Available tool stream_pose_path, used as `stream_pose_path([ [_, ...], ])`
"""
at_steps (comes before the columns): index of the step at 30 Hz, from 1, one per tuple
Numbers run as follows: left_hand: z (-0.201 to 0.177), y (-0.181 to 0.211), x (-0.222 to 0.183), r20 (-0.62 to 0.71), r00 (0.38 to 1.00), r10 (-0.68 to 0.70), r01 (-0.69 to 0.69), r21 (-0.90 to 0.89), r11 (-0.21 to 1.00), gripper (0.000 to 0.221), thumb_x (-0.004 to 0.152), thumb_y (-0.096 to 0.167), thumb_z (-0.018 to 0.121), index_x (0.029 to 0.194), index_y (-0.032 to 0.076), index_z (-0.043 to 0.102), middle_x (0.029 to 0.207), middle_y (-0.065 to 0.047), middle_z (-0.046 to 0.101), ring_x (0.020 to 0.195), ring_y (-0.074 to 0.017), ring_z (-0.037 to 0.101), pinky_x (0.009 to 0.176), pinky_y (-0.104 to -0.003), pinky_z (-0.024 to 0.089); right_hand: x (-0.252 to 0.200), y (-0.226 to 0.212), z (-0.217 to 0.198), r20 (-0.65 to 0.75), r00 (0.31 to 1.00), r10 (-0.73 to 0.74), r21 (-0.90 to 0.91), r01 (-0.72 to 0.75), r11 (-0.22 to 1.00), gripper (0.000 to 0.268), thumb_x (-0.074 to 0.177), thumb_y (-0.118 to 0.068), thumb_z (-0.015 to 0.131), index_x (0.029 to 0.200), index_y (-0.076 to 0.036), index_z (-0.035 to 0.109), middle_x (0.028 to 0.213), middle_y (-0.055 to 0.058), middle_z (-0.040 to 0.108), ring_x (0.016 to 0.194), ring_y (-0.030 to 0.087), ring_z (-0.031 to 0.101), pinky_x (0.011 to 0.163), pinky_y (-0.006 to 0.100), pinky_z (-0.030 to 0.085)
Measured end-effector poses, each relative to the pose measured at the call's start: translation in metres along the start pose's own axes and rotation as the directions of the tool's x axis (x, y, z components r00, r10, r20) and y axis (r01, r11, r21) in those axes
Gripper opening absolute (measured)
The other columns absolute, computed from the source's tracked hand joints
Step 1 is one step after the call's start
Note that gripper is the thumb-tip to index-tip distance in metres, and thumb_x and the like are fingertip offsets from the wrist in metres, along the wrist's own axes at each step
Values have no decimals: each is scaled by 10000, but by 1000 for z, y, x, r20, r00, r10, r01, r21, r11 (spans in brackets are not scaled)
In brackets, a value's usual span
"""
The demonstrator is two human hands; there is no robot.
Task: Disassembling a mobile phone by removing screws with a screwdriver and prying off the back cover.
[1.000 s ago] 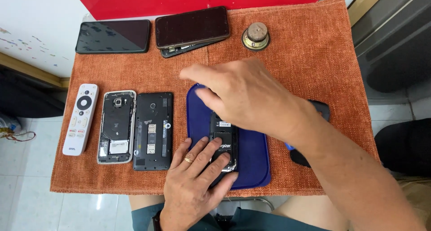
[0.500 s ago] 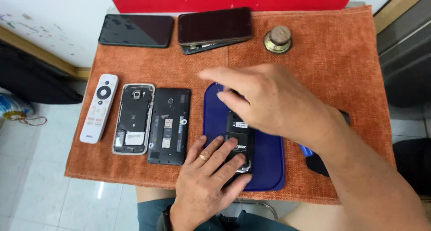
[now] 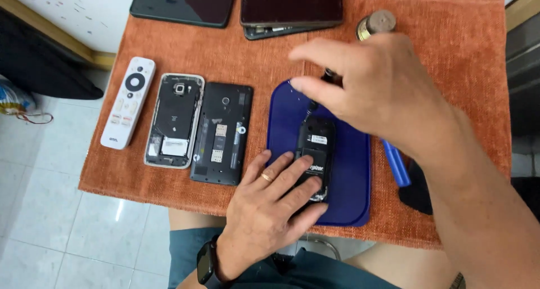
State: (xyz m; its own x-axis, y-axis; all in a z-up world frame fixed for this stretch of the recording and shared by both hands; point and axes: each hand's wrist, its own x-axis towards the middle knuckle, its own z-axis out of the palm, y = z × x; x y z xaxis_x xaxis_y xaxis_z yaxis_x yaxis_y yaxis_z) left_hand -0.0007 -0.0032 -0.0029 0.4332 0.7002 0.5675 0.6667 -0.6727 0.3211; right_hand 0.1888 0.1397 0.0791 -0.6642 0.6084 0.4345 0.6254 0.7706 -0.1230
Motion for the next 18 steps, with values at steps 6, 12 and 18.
stream_pose_path([
  [6, 2, 1, 1, -23, 1000, -2, 2, 10, 1000, 315, 945, 364, 809, 1131, 136, 697, 1305, -125, 684, 1170, -328, 698, 1084, -550, 483, 8, -21, -20, 207, 978, 29, 407, -113, 906, 491, 960, -18, 551, 1445, -93, 570, 1121, 115, 763, 964, 256, 744, 794, 381, 592],
  [12, 4, 1, 1, -24, 1000, 1, 0, 15, 1000, 324, 915, 357, 849, 1115, 140, 715, 1302, -117, 692, 1163, -325, 714, 1081, -549, 485, -1, -18, -10, -9, 999, -34, 179, 35, 983, 237, 996, -19, 643, 1232, -32, 661, 732, 119, 684, 579, 290, 627, 510, 441, 425],
  [18, 6, 0, -2, -24, 1000, 0, 1, 14, 1000, 342, 909, 363, 857, 1125, 142, 711, 1317, -115, 682, 1171, -330, 713, 1091, -555, 481, -3, -26, -8, -22, 998, -57, 174, 59, 983, 376, 967, -46, 767, 1326, 0, 665, 668, 90, 664, 547, 256, 630, 502, 430, 522],
])
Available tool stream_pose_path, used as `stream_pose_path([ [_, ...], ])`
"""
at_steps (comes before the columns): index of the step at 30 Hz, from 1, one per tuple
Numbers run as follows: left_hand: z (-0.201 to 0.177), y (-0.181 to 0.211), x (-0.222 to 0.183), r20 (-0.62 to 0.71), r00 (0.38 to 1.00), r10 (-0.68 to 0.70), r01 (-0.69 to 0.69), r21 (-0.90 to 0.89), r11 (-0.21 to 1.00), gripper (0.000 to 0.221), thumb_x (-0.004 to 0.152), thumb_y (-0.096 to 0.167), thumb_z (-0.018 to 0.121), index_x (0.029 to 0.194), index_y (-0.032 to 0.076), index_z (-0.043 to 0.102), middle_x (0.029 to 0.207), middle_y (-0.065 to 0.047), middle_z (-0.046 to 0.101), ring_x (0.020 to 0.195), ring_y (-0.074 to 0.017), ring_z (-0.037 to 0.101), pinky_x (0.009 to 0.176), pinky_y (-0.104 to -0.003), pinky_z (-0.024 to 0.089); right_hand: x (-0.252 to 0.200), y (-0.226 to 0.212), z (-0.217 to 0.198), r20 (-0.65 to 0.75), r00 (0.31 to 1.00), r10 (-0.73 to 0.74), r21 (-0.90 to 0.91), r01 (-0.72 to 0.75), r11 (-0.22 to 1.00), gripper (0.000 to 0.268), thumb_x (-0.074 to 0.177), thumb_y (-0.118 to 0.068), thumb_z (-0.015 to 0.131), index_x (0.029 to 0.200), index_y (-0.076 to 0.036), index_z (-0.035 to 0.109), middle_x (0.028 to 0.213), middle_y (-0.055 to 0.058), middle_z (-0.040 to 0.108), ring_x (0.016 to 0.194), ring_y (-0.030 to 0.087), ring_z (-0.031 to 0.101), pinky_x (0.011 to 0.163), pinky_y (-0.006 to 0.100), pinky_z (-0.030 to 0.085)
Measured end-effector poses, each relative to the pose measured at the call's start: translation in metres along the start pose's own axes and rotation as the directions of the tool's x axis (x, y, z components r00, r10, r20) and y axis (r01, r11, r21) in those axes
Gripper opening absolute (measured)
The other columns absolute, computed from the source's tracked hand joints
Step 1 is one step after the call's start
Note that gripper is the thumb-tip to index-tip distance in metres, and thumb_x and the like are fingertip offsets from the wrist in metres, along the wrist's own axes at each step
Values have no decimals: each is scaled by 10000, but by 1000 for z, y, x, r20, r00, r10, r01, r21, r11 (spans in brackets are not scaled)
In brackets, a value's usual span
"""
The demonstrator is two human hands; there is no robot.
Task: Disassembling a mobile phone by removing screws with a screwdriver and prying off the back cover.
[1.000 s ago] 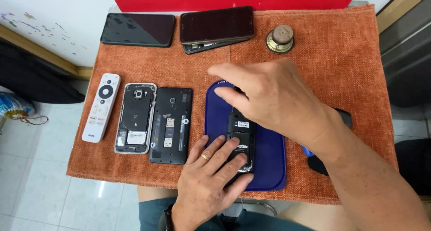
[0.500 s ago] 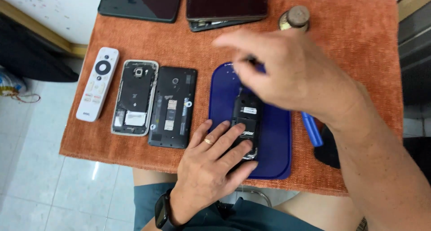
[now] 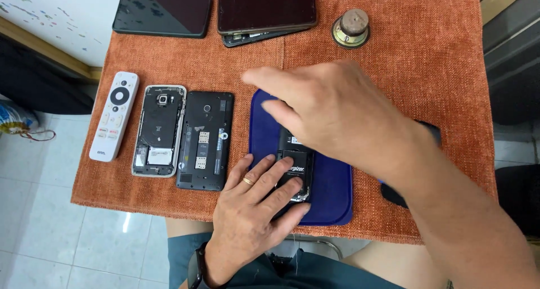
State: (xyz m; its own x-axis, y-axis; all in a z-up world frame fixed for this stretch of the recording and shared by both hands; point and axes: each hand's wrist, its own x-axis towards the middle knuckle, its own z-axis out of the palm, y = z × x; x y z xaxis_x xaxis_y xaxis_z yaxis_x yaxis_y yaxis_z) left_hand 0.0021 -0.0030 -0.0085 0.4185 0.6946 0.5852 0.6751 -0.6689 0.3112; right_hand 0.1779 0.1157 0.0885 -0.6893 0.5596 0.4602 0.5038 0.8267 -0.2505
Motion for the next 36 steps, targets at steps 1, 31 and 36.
stream_pose_path([
  [1, 0, 0, 0, 2, 1000, 1, -1, 0, 1000, 342, 909, 363, 857, 1125, 142, 711, 1317, -115, 682, 1171, -330, 713, 1091, -555, 481, -1, 2, 4, -2, 1000, 2, 0, -2, 1000, 376, 967, -46, 767, 1326, 0, 665, 668, 90, 664, 547, 256, 630, 502, 430, 522],
  [31, -11, 0, 4, 18, 1000, -23, 23, -34, 999, 264, 996, 361, 714, 1121, 130, 736, 1318, -99, 660, 1174, -337, 671, 1072, -534, 469, 6, -1, -4, 74, 991, 115, -47, -112, 993, 266, 968, -70, 716, 1234, -75, 718, 1036, 29, 795, 586, 157, 671, 482, 312, 560],
  [36, -12, 0, 4, 14, 1000, -16, 17, -34, 999, 272, 995, 357, 723, 1125, 119, 733, 1319, -104, 658, 1171, -338, 667, 1078, -538, 467, 11, -2, -12, 267, 943, 199, 133, -240, 962, 482, 888, -3, 607, 1336, -175, 650, 1061, 18, 799, 812, 128, 786, 670, 322, 679],
])
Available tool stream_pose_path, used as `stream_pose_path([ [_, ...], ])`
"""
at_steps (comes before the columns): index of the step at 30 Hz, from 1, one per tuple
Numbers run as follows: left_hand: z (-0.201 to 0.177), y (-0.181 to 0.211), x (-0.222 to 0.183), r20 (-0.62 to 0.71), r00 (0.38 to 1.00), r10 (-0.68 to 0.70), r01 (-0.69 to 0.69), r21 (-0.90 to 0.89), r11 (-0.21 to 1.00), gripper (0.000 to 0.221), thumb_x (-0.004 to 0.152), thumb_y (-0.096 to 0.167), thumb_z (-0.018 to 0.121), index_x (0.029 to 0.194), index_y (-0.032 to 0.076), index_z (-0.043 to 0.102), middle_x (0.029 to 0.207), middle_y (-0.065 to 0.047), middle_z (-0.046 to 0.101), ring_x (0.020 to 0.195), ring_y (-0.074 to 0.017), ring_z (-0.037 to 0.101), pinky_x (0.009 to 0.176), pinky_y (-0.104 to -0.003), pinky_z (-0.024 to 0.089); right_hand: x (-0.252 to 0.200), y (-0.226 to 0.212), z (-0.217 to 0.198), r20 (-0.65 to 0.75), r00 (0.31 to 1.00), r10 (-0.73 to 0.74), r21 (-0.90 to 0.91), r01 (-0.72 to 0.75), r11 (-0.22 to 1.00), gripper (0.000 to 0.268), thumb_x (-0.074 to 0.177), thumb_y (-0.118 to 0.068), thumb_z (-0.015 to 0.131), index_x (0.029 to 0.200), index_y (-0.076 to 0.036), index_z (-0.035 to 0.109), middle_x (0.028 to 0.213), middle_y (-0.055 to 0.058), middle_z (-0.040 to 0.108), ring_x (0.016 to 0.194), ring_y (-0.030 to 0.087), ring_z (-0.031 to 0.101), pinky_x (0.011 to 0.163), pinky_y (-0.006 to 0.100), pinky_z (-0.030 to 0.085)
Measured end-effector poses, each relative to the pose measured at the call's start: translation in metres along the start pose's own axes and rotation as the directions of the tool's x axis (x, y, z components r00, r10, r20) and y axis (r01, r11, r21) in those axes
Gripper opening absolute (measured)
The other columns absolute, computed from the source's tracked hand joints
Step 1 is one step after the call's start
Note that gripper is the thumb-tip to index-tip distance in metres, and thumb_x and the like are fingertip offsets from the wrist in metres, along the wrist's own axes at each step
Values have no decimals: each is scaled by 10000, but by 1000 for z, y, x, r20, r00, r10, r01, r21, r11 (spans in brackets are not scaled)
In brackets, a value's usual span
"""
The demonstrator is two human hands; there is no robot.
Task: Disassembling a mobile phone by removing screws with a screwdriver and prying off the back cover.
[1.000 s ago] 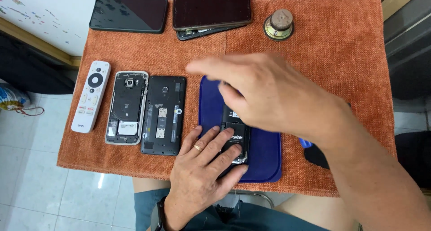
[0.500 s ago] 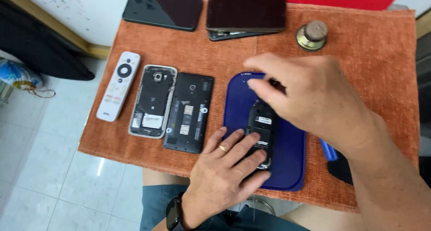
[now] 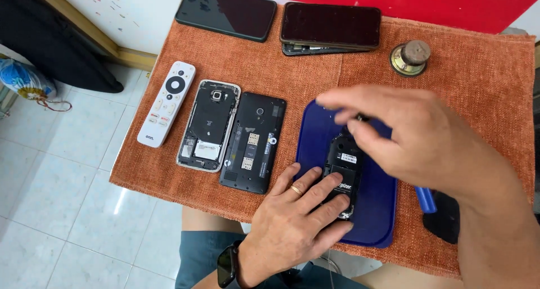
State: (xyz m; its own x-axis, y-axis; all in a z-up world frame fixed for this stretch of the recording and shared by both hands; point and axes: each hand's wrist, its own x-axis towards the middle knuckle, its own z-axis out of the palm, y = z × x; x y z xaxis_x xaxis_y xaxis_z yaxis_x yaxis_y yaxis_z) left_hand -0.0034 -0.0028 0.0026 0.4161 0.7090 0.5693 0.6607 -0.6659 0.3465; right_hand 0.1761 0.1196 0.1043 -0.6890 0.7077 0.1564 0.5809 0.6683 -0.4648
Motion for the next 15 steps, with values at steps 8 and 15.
stream_pose_path([
  [8, -1, 0, 0, -1, 1000, 1, -1, -11, 1000, 262, 993, 344, 728, 1127, 119, 733, 1321, -103, 653, 1175, -346, 669, 1074, -542, 473, 1, -6, 12, -229, 949, -216, -223, 165, 961, 271, 985, -15, 703, 1254, -33, 690, 1058, 71, 760, 854, 195, 695, 714, 344, 534],
  [15, 0, 2, 0, -16, 1000, -7, 7, 5, 1000, 251, 994, 345, 738, 1124, 131, 736, 1324, -86, 660, 1207, -323, 670, 1096, -529, 470, -3, -2, 13, -257, 945, -200, -324, 111, 940, 224, 1000, -62, 773, 1220, -50, 733, 1008, 10, 797, 629, 129, 667, 457, 296, 492],
])
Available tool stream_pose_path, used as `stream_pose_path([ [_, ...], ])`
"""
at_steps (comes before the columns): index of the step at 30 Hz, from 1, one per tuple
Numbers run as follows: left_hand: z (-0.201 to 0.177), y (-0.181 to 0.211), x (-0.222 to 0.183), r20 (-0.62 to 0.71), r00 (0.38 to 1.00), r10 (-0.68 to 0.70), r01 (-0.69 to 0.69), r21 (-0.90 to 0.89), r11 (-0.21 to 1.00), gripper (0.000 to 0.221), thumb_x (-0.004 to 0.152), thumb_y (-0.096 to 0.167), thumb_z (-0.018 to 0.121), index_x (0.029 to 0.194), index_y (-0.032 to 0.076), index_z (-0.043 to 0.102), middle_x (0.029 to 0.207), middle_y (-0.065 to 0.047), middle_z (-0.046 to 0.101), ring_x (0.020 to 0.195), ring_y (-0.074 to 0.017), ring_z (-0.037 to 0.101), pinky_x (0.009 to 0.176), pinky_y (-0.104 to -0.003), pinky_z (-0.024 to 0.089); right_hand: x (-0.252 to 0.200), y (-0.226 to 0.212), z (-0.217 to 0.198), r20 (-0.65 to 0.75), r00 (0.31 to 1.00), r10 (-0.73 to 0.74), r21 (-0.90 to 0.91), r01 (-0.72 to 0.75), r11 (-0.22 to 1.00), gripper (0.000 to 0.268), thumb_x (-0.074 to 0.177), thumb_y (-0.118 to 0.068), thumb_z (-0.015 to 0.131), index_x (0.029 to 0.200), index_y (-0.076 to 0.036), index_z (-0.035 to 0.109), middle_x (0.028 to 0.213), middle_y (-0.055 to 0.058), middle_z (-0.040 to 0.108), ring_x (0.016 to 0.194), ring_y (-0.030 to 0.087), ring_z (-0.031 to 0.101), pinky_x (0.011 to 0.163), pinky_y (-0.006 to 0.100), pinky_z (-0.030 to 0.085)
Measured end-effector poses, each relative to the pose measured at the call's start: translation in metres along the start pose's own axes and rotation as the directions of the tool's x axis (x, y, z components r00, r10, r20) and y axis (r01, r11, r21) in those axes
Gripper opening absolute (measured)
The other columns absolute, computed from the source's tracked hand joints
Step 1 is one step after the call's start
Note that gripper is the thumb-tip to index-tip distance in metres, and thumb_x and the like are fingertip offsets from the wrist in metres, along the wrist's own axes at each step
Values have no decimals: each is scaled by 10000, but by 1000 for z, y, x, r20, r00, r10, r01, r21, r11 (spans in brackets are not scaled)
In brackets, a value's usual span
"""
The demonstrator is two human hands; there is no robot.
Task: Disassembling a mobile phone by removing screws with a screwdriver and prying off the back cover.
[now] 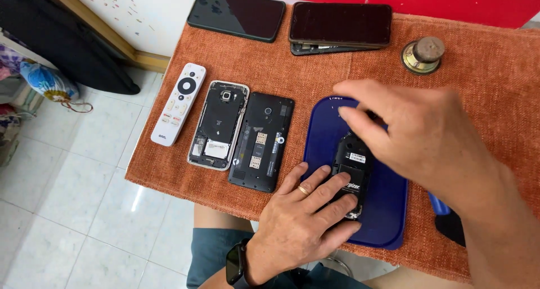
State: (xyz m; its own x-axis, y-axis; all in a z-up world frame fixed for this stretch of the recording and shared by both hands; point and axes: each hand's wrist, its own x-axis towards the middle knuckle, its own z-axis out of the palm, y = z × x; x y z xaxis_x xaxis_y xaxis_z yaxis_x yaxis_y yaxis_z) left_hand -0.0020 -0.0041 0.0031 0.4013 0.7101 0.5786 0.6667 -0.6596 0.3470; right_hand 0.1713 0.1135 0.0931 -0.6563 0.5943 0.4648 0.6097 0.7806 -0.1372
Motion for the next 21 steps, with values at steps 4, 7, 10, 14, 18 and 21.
stream_pose_path([
  [4, 4, -1, -3, -14, 1000, 6, -6, 10, 1000, 254, 978, 361, 767, 1115, 147, 755, 1323, -74, 674, 1207, -305, 680, 1106, -516, 467, 4, 0, -7, 25, 999, 39, 99, -41, 994, 292, 974, 3, 664, 1261, -31, 707, 1118, 68, 795, 859, 201, 749, 637, 368, 588],
  [7, 6, -1, -4, -17, 1000, -19, 19, -3, 1000, 311, 950, 374, 801, 1154, 145, 749, 1337, -63, 685, 1208, -300, 701, 1113, -525, 478, 2, 1, -7, 190, 978, 88, 286, -140, 948, 434, 917, -16, 619, 1342, -100, 657, 1199, 94, 766, 1095, 247, 735, 913, 385, 600],
  [10, 6, -1, -4, -48, 999, -21, 21, 4, 1000, 327, 922, 381, 837, 1141, 152, 757, 1311, -45, 704, 1206, -292, 701, 1112, -499, 487, 0, 4, 1, 9, 999, 39, 95, -40, 995, 234, 978, -71, 740, 1211, -60, 716, 1063, 23, 797, 718, 162, 714, 575, 340, 563],
  [14, 6, 0, -4, -56, 998, -38, 38, -2, 999, 322, 903, 378, 843, 1120, 153, 767, 1302, -40, 710, 1275, -320, 656, 1116, -497, 490, 3, 3, -9, 96, 995, 34, 230, -55, 972, 374, 925, 11, 653, 1291, -64, 680, 1150, 76, 783, 943, 216, 751, 768, 377, 607],
  [18, 8, 0, -4, -62, 997, -35, 35, -1, 999, 326, 897, 384, 848, 1106, 147, 768, 1297, -40, 711, 1265, -310, 660, 1103, -502, 498, 0, 4, -4, 55, 997, 44, 138, -51, 989, 325, 946, -62, 715, 1270, -64, 689, 1081, 58, 797, 709, 206, 730, 614, 381, 595],
  [21, 7, 0, -2, -72, 997, -34, 35, 7, 999, 312, 902, 381, 853, 1088, 146, 767, 1288, -38, 721, 1164, -287, 728, 1076, -499, 517, -3, 10, 2, 24, 999, 27, 0, -27, 1000, 263, 993, -105, 785, 1246, -84, 718, 635, -21, 652, 483, 121, 571, 400, 299, 458],
])
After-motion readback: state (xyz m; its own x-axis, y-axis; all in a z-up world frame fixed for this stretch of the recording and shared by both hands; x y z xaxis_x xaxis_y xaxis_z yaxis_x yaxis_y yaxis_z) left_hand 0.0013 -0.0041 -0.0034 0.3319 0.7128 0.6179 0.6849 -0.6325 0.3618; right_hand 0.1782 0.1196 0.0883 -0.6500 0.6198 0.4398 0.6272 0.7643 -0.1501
